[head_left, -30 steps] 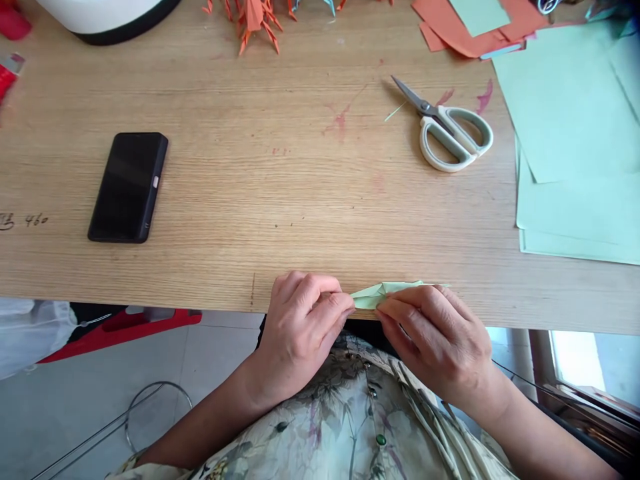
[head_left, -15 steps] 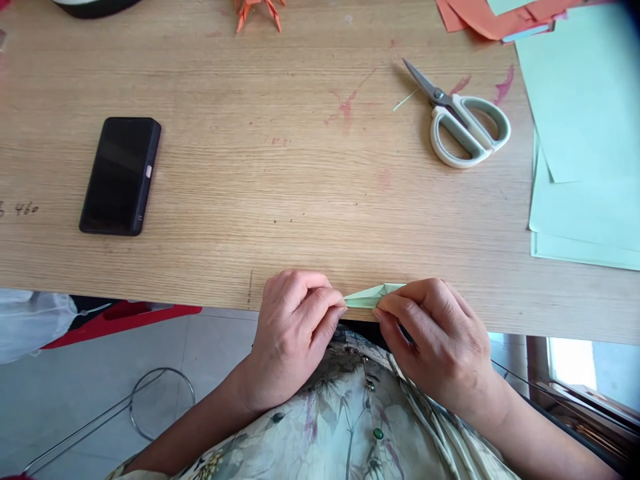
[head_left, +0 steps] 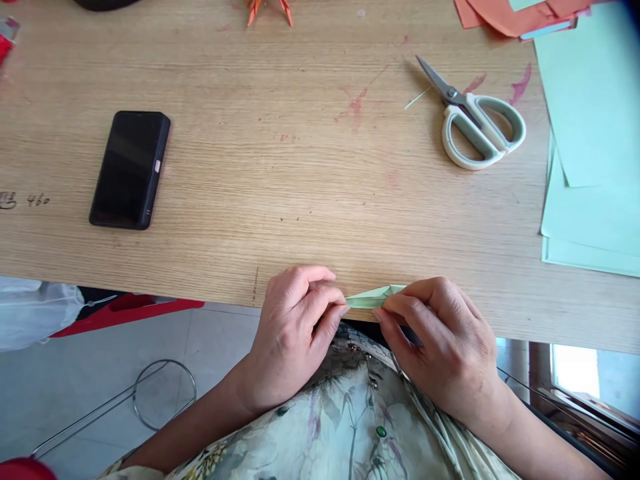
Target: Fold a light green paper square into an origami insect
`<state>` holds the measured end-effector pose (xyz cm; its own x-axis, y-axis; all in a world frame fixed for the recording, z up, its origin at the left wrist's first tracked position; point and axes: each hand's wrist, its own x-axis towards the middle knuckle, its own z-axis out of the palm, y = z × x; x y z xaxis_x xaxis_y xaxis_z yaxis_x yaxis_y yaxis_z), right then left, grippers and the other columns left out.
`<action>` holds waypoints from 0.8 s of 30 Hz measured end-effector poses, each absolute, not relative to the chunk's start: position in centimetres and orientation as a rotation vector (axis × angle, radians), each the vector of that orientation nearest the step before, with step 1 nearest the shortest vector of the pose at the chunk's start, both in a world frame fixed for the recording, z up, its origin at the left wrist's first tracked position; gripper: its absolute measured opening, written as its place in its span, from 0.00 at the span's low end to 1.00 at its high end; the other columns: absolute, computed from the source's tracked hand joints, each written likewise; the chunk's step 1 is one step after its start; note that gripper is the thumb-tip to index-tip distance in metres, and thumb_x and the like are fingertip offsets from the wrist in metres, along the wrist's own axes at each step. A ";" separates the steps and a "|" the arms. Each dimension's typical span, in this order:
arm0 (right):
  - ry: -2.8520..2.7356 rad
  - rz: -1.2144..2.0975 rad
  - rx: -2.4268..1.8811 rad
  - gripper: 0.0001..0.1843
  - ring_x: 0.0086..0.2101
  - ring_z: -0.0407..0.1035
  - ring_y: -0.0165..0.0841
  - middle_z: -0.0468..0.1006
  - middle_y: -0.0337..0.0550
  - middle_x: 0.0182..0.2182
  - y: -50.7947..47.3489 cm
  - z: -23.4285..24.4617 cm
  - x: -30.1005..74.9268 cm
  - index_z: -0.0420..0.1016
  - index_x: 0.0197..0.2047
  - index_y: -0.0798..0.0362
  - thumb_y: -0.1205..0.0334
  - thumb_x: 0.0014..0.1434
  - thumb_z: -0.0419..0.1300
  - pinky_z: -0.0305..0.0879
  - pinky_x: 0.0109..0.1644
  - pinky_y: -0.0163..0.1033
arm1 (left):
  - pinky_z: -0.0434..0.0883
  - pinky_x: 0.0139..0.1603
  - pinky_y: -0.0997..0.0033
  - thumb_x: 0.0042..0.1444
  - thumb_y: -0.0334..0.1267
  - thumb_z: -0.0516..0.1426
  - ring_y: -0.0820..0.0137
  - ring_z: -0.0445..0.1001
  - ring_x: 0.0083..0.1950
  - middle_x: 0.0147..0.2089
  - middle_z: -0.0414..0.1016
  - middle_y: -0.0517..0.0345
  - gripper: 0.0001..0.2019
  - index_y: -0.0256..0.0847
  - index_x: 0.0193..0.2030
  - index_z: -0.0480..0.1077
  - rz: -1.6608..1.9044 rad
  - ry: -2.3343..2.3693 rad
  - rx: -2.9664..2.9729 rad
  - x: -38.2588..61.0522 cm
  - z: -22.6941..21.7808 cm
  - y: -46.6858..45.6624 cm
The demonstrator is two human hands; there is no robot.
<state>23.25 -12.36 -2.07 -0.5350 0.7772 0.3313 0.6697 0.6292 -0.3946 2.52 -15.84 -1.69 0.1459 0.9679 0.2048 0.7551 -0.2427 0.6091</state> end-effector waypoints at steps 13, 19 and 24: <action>-2.369 0.296 -1.250 0.08 0.31 0.64 0.32 0.69 0.42 0.32 -12.4 -1.6 22.6 0.70 0.32 0.51 0.66 0.64 0.63 0.63 0.35 0.39 | 0.69 0.49 0.62 0.63 0.30 0.59 0.66 0.74 0.46 0.46 0.73 0.54 0.03 0.40 0.38 0.71 0.816 1.753 2.156 2.9 -2.4 -15.8; -2.392 0.275 -1.273 0.07 0.32 0.64 0.33 0.70 0.42 0.32 -12.3 -1.4 22.2 0.69 0.34 0.51 0.67 0.65 0.61 0.62 0.37 0.40 | 0.68 0.49 0.61 0.63 0.31 0.59 0.66 0.74 0.47 0.47 0.72 0.53 0.04 0.40 0.36 0.69 0.799 1.772 2.116 3.0 -2.3 -15.8; -2.372 0.330 -1.275 0.08 0.32 0.64 0.33 0.69 0.41 0.32 -12.4 -1.3 22.3 0.71 0.34 0.52 0.68 0.66 0.61 0.62 0.37 0.40 | 0.67 0.48 0.60 0.64 0.29 0.59 0.65 0.73 0.47 0.47 0.74 0.54 0.06 0.41 0.47 0.72 0.776 1.706 2.125 2.9 -2.0 -15.7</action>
